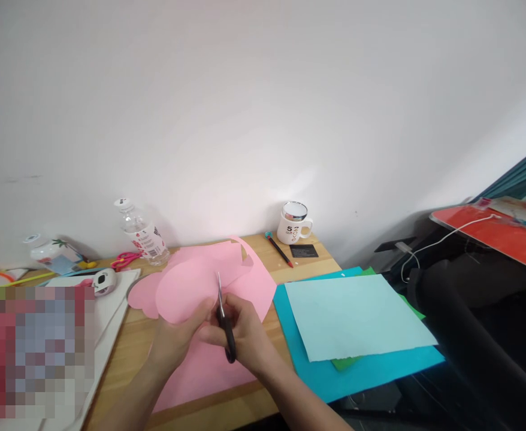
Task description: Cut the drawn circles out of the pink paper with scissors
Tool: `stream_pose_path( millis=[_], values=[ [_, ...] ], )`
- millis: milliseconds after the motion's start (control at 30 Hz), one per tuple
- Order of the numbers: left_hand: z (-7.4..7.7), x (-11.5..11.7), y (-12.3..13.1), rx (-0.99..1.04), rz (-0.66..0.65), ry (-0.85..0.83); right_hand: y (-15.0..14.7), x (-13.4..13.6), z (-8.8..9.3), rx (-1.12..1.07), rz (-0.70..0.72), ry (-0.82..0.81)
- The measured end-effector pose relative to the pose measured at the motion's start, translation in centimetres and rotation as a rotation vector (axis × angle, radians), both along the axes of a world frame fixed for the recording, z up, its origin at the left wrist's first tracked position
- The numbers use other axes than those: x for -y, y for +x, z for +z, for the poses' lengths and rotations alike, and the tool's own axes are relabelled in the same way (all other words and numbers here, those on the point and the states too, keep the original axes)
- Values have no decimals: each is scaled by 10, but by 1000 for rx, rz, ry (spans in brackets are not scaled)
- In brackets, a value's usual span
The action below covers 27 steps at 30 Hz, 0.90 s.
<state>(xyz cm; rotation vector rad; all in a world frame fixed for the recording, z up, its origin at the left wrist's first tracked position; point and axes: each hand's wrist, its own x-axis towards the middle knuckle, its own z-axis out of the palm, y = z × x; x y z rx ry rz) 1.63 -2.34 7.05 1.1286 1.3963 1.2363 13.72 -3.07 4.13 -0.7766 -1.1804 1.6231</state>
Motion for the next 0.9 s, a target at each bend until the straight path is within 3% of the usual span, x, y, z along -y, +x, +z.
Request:
stream_pose_path(
  millis=[267,567,900],
  values=[
    [-6,-5,-5,-7,-60,49,4,0,0,8,9,7],
    [5,-4,-3,3,-59,7,3,0,9,25,-21,-32],
    [-2,-5,-4,-7,-123,2,3,1,8,123,-64,-55]
  ],
)
